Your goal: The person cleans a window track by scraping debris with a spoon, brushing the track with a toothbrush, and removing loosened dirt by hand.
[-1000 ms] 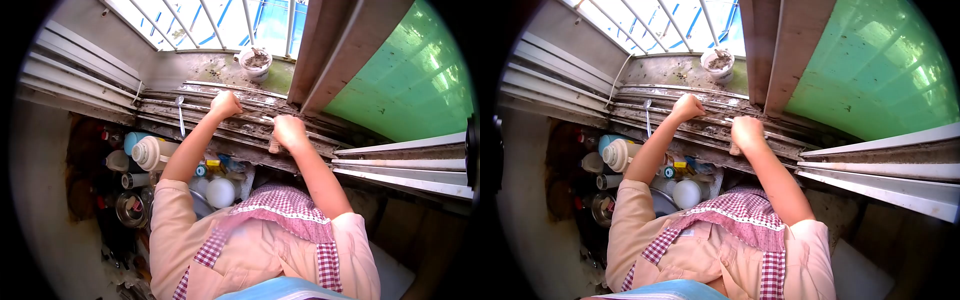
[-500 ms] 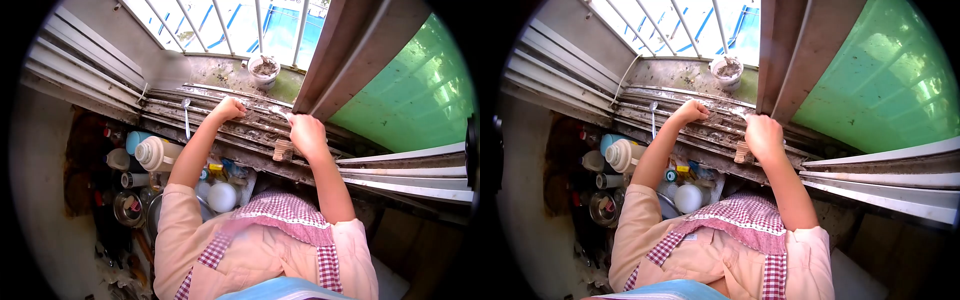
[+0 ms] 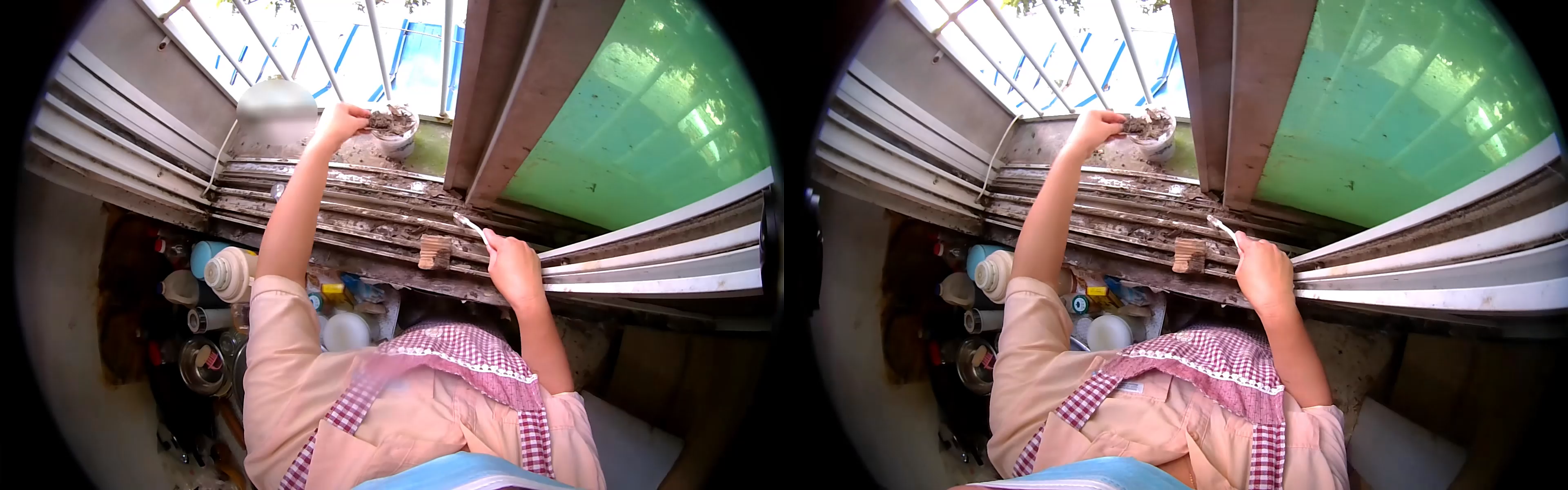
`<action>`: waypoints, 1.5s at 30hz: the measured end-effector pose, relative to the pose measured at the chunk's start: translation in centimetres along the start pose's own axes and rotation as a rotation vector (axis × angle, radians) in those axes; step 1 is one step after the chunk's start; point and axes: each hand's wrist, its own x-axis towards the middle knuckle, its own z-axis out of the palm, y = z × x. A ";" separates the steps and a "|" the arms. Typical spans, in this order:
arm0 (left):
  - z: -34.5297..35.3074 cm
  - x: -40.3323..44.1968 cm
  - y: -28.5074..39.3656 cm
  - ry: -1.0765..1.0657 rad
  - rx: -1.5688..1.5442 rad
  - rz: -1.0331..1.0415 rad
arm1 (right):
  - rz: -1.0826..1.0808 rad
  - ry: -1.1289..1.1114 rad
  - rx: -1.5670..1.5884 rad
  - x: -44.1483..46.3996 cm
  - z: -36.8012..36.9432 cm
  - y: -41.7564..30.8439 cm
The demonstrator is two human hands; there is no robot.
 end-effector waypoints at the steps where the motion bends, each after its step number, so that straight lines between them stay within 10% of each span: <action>1: 1.0 -0.2 0.3 0.127 0.553 0.252 | 0.007 0.014 -0.007 -0.2 0.2 0.2; 4: 3.8 0.0 0.0 0.102 0.999 0.622 | -0.003 0.026 -0.040 -0.2 0.1 0.3; 8: 3.1 -0.9 -1.1 0.342 0.736 0.535 | 0.016 0.044 -0.078 0.6 0.5 -0.2; 18: -5.3 -6.8 -9.4 -0.108 -0.035 -0.372 | 0.024 -0.025 -0.063 1.9 4.1 0.7; 45: 0.5 -6.6 -10.5 -0.157 0.059 -0.269 | -0.336 -0.046 -0.050 8.8 7.2 -9.1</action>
